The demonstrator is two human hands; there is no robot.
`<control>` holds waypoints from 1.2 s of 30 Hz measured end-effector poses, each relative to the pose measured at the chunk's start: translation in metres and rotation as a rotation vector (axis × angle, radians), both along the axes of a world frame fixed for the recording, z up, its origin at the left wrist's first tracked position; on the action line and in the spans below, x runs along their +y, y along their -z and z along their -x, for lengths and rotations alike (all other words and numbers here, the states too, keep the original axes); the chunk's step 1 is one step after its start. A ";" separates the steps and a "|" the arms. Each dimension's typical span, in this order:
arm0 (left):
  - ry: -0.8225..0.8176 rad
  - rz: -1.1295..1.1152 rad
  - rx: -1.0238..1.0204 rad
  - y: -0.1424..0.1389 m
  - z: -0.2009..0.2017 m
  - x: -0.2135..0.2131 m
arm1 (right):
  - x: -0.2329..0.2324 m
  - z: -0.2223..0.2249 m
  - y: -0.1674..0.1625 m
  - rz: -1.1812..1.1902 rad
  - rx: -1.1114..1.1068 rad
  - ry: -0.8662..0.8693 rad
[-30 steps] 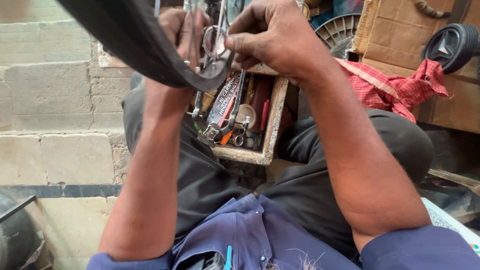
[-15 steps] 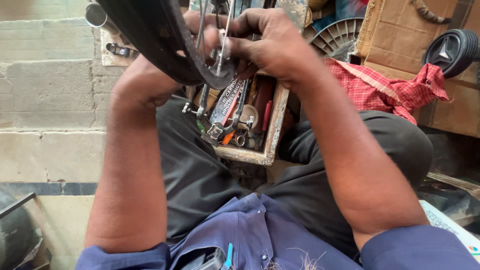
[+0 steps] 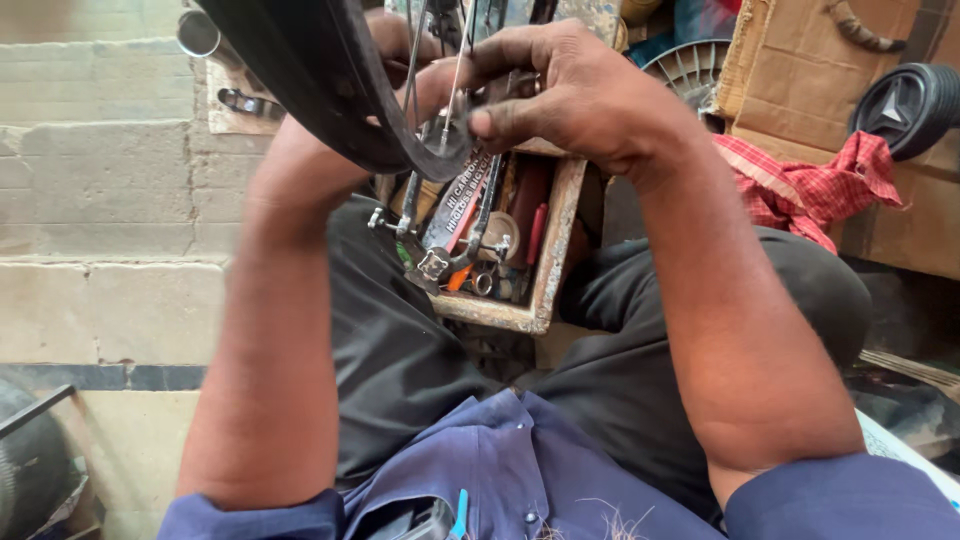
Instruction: The person sits on the floor of a bicycle repair workshop with a bicycle wheel held in a repair stand, using a wrench to loosen and adjust hardware at the wheel hub and spokes. They repeatedly turn the fastener by hand and with the wrench, repositioning the wheel as they work.
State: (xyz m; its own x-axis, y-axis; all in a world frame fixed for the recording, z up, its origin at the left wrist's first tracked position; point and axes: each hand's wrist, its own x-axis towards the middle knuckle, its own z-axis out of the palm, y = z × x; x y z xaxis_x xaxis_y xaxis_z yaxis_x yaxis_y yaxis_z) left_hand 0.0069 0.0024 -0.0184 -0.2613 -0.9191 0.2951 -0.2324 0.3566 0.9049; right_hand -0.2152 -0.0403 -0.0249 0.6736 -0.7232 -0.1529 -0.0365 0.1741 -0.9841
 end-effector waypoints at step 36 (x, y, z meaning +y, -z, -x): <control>-0.157 -0.183 -0.028 0.004 0.012 0.016 | 0.004 -0.008 -0.014 0.491 0.265 0.194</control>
State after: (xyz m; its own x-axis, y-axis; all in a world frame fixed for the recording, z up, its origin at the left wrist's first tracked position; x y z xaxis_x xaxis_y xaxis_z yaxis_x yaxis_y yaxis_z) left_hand -0.0056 0.0183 -0.0225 -0.1172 -0.9865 0.1145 -0.2981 0.1449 0.9435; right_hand -0.2077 -0.0360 -0.0110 0.5064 -0.8580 0.0860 -0.3047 -0.2713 -0.9130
